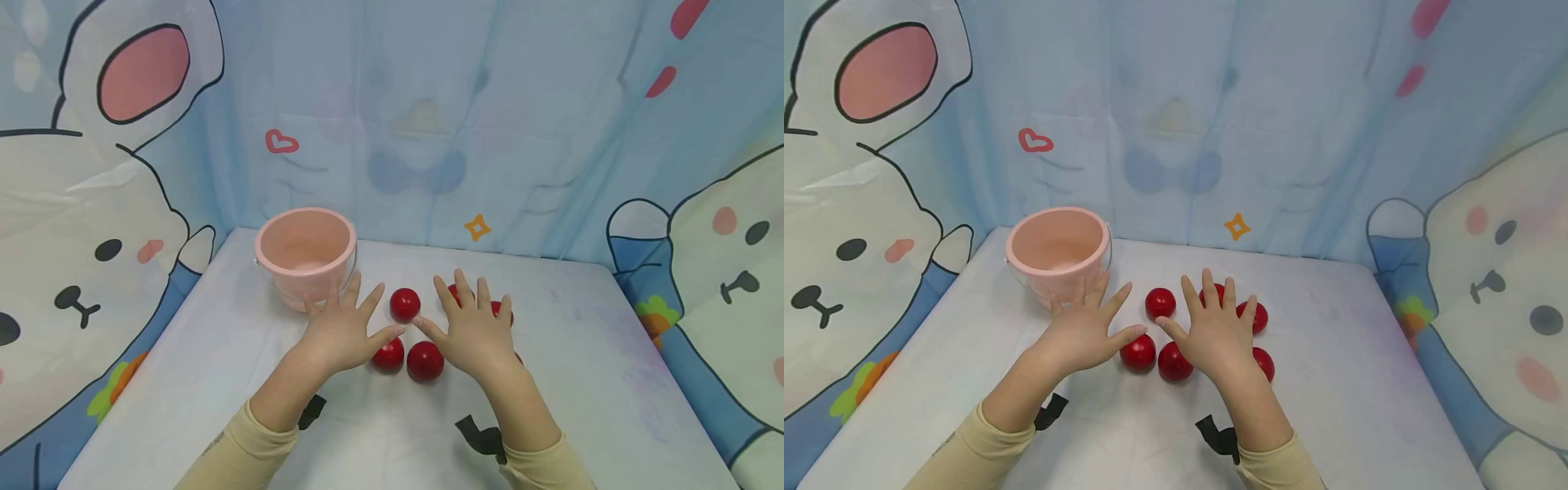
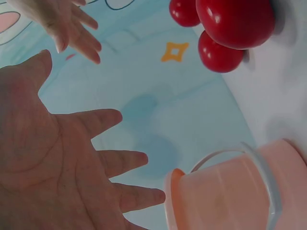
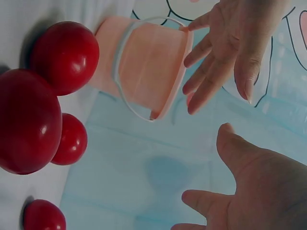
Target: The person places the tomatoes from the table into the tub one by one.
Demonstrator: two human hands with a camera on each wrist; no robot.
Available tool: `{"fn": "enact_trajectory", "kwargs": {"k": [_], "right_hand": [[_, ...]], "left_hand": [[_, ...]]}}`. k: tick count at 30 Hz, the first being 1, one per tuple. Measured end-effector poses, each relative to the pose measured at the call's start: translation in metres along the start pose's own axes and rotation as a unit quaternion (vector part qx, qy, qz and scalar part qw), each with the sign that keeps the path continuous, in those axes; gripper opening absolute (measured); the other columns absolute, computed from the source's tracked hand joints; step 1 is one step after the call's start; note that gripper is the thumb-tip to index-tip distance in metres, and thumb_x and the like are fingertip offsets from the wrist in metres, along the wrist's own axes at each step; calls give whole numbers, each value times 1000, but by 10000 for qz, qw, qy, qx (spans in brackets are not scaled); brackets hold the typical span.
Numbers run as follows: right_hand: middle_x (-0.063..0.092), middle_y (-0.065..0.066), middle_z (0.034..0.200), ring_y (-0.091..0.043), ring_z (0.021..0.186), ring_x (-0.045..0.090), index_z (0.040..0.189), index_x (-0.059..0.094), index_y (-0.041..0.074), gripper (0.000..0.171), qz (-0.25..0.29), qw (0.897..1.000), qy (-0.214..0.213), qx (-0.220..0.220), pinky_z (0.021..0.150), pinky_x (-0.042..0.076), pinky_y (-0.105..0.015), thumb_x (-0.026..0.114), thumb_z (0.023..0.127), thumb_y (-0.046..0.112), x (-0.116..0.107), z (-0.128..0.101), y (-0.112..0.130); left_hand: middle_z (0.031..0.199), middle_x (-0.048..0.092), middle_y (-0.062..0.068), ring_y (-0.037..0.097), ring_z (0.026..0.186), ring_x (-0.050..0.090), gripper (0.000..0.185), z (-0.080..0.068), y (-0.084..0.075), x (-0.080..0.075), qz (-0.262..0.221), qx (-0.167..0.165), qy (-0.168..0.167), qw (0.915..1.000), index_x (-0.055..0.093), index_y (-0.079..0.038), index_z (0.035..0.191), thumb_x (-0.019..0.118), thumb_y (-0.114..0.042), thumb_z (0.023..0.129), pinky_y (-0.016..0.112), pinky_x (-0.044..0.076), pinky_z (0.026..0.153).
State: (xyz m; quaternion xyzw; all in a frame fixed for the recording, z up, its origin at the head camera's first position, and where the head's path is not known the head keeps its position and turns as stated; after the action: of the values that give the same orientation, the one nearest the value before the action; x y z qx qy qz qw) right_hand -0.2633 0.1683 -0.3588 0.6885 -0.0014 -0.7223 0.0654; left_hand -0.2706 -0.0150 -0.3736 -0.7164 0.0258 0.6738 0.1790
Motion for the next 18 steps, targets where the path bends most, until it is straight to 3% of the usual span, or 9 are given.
{"fn": "enact_trajectory", "kwargs": {"k": [5, 10, 13, 15, 18], "right_hand": [[17, -17, 165, -53, 148, 12, 159, 23, 26, 88, 33, 10000, 59, 20, 112, 4, -79, 49, 88, 71, 4, 0, -1], [20, -18, 164, -53, 147, 16, 158, 25, 25, 87, 237, 9997, -26, 110, 113, 7, -76, 51, 88, 70, 0, -2, -12], [23, -20, 162, -53, 144, 21, 158, 25, 23, 86, 317, 9993, -76, 169, 114, 12, -75, 53, 89, 67, -3, -6, -25], [27, -23, 160, -54, 142, 27, 158, 26, 21, 85, 346, 9991, -100, 223, 113, 18, -74, 53, 90, 66, -4, -10, -35], [34, -27, 155, -54, 137, 35, 156, 30, 16, 85, 336, 9987, -154, 343, 109, 27, -73, 55, 90, 64, -1, -16, -50]], "left_hand": [[167, 14, 11, 44, 153, 5, 85, 0, 2, 0, -119, 8, -71, 9999, 26, -33, 157, 35, -80, 88, 79, 15, 110], [162, 30, 9, 32, 151, 24, 76, 8, 18, -23, -819, 30, -679, 9943, 34, -22, 155, 40, -68, 95, 63, 28, 117], [156, 40, 9, 30, 145, 37, 66, 17, 44, -47, -1138, -197, -1147, 9867, 41, -15, 151, 40, -56, 100, 55, 35, 116], [154, 41, 12, 35, 140, 42, 63, 25, 68, -59, -1179, -432, -1301, 9835, 41, -11, 150, 36, -52, 102, 57, 36, 114], [157, 34, 19, 43, 141, 37, 64, 36, 113, -68, -1331, -824, -1395, 9778, 36, -7, 152, 31, -49, 104, 61, 31, 115]]}}
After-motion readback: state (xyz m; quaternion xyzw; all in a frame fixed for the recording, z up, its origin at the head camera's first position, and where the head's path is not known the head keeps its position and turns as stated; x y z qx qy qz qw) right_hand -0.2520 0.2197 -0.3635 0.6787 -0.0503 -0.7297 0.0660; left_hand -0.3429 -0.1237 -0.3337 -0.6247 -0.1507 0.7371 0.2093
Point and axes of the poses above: each hand's wrist, its own z-axis towards the middle knuckle, its own x-axis out of the palm, y = z × x, the point moved 9 cm from there along z, towards the middle knuckle
